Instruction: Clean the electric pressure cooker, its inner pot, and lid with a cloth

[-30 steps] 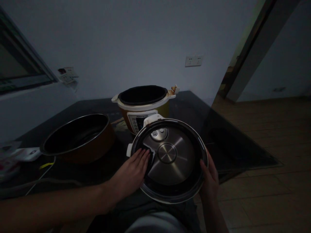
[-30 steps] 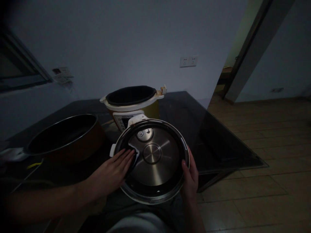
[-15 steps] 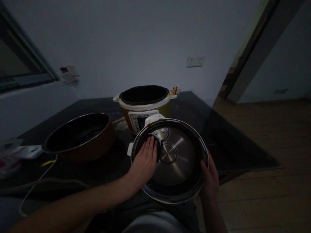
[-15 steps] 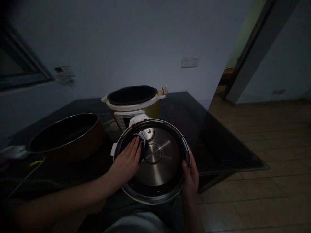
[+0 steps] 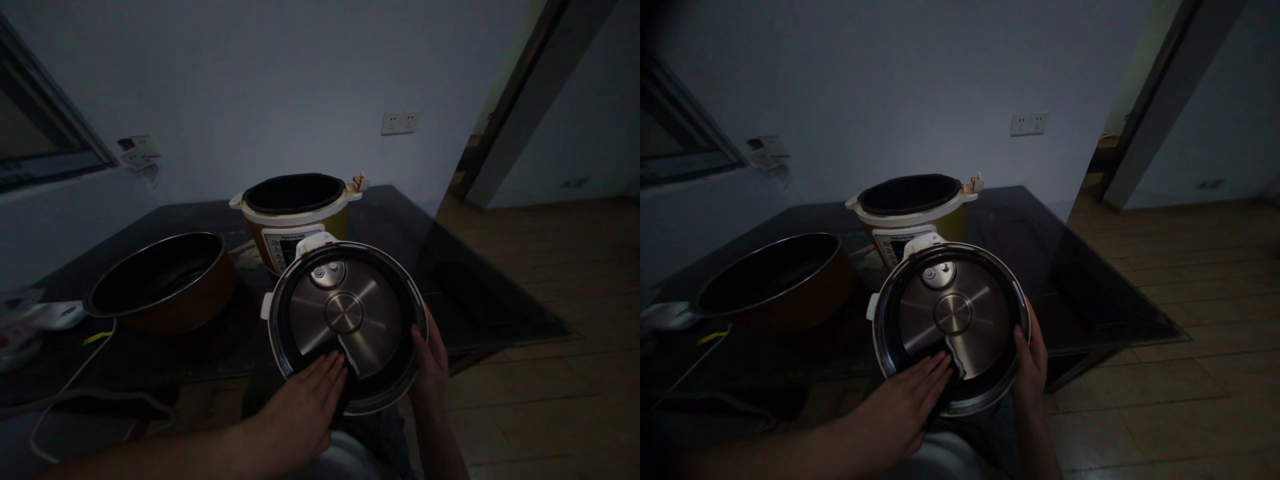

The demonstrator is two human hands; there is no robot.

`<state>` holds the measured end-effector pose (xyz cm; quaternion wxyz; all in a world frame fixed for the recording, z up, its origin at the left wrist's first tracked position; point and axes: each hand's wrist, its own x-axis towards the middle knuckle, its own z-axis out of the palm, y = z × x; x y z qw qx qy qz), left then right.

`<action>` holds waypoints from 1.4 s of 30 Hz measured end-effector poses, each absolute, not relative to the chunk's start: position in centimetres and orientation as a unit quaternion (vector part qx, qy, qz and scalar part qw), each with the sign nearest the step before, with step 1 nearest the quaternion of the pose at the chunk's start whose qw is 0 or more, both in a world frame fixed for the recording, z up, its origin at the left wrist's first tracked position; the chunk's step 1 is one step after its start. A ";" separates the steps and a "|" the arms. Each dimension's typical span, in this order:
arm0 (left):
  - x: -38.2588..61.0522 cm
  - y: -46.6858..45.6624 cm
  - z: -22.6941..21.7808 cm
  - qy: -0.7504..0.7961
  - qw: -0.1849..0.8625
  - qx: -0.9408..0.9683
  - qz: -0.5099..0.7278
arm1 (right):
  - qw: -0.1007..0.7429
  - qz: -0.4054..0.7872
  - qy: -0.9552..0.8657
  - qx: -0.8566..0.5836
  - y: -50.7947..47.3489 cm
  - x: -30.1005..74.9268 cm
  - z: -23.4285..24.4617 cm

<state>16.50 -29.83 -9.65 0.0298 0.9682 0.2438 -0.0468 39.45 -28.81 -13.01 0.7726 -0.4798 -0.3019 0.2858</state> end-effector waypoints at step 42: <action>20.0 -26.3 -9.0 0.499 -0.038 0.847 0.177 | 0.742 0.307 -0.269 -0.532 -26.7 41.4 -11.8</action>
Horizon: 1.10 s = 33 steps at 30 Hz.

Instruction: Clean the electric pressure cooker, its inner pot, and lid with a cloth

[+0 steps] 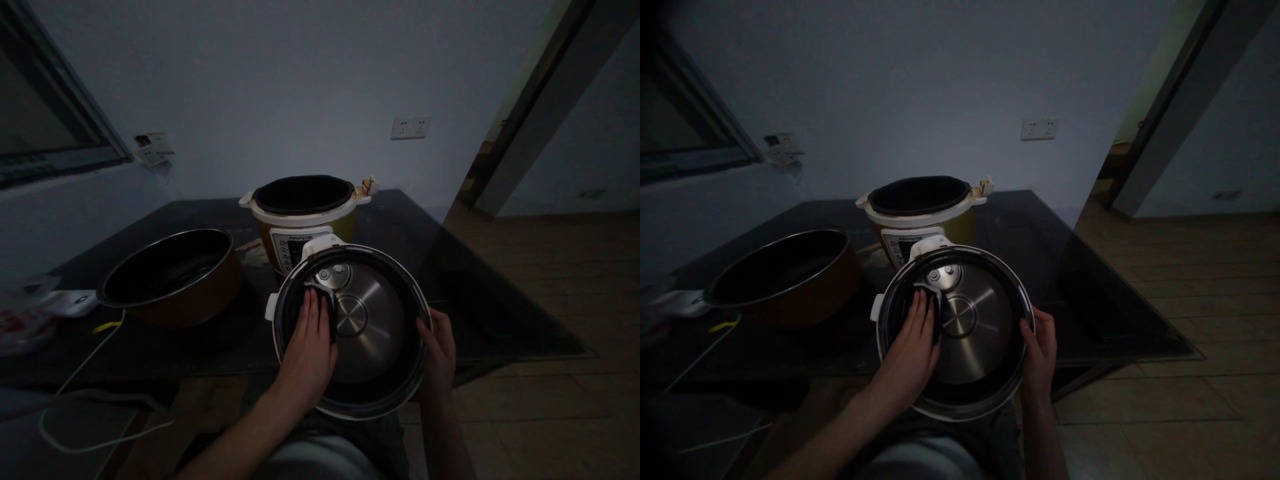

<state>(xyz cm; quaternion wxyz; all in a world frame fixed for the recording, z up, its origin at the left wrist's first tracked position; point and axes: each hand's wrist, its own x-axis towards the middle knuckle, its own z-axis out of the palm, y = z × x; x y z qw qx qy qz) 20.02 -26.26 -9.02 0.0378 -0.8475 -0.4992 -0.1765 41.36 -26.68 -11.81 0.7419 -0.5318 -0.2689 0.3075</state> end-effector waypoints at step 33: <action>21.1 -23.3 -7.0 -0.466 0.050 -0.866 -0.172 | 0.759 0.322 -0.257 -0.504 -26.8 41.5 -12.9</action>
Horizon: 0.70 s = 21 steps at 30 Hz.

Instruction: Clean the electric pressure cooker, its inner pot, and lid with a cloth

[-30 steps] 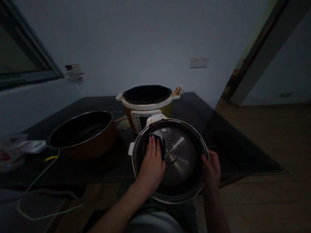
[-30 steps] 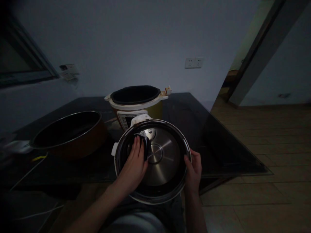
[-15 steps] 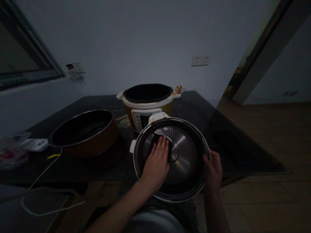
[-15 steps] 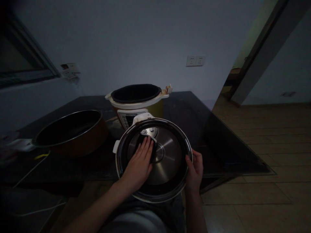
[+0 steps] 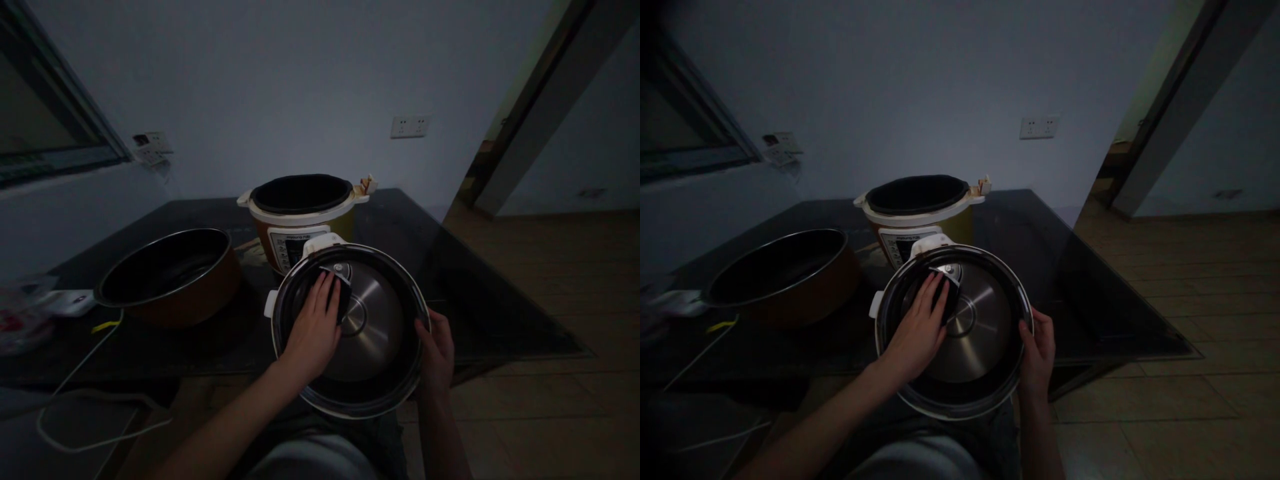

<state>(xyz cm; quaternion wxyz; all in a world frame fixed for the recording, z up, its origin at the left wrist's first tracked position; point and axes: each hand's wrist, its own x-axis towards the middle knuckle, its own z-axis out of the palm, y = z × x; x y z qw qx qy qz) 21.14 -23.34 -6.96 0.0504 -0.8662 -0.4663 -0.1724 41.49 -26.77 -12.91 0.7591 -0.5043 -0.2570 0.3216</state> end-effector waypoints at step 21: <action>22.3 -22.8 -5.0 -0.476 0.100 -0.865 -0.125 | 0.759 0.313 -0.256 -0.511 -27.0 41.0 -12.0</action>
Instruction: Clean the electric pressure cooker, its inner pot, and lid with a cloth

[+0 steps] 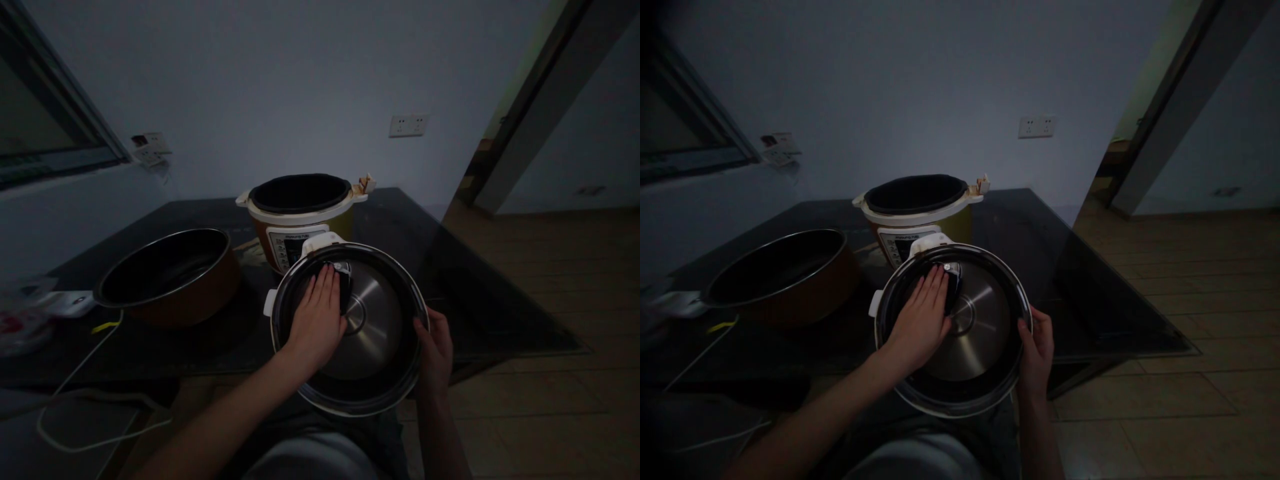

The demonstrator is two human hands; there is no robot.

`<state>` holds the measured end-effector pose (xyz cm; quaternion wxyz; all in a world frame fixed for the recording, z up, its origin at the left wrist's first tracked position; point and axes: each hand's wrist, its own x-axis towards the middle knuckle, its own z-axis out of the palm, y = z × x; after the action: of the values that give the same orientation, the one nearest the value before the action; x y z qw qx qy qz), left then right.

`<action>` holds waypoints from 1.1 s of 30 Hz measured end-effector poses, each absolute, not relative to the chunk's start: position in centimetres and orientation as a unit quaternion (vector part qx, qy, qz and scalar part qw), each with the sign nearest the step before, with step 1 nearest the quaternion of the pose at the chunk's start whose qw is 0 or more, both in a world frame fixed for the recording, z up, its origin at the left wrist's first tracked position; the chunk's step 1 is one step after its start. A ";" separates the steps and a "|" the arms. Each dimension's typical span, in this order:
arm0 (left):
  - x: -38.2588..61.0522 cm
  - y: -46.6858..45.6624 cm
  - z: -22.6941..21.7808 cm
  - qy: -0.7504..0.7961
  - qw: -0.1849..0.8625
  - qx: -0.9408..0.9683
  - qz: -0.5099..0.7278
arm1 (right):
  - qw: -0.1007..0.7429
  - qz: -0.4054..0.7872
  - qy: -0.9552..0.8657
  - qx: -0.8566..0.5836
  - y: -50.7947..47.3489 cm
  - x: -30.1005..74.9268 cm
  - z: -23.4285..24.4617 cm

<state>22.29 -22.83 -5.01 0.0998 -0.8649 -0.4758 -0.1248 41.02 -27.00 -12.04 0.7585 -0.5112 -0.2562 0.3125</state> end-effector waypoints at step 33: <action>22.7 -23.6 -5.2 -0.351 0.036 -0.934 -0.053 | 0.747 0.293 -0.284 -0.524 -27.2 40.8 -11.8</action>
<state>22.69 -23.56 -5.22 0.0361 -0.9341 -0.3511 -0.0534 40.84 -27.22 -11.85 0.7474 -0.5241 -0.2841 0.2932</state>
